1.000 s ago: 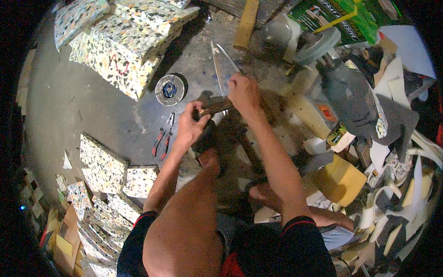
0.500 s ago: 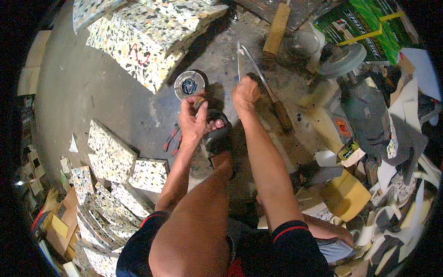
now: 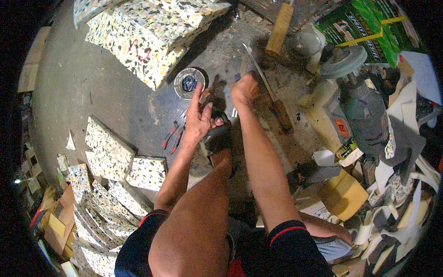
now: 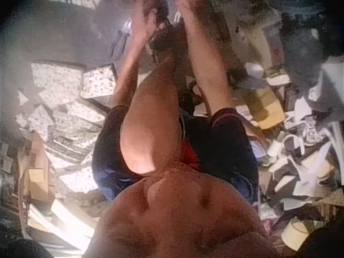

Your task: The person sharpens a long metal blade using a grinding wheel and a metal file. They repeatedly position the blade against the grinding wheel, then file the edge by hand, inspecting the blade between passes.

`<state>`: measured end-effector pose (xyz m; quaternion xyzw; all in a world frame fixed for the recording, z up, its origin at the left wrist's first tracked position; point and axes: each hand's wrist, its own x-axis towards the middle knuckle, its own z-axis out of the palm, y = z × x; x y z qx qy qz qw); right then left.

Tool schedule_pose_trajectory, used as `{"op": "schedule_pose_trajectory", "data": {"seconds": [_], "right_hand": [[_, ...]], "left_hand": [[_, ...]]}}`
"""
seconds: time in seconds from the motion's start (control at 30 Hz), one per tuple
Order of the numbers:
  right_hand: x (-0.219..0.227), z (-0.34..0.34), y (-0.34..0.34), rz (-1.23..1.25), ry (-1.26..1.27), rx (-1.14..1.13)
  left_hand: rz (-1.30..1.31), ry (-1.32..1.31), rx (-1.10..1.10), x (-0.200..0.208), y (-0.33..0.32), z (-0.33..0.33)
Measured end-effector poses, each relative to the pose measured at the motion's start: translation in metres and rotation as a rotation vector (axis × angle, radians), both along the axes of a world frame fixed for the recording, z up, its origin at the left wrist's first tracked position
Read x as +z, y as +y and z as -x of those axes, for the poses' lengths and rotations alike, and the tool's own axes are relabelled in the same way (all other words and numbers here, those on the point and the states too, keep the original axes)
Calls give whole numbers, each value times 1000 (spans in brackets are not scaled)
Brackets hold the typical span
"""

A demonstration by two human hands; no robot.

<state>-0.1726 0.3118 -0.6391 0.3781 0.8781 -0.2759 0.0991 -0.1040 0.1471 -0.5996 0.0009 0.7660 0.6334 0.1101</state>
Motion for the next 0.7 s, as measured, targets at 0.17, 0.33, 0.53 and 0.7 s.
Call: {"op": "schedule_pose_trajectory", "data": {"seconds": [0.17, 0.33, 0.53, 0.7], "right_hand": [[0, -2, 0, 16, 89, -44], [-10, -7, 21, 124, 93, 70], [-38, -16, 50, 503, 171, -10], [16, -26, 39, 960, 138, -125]], "left_hand": [[-38, -152, -27, -7, -7, 0], [146, 129, -72, 0, -5, 7], [164, 203, 22, 23, 12, 15], [255, 245, 62, 32, 9, 17]]}}
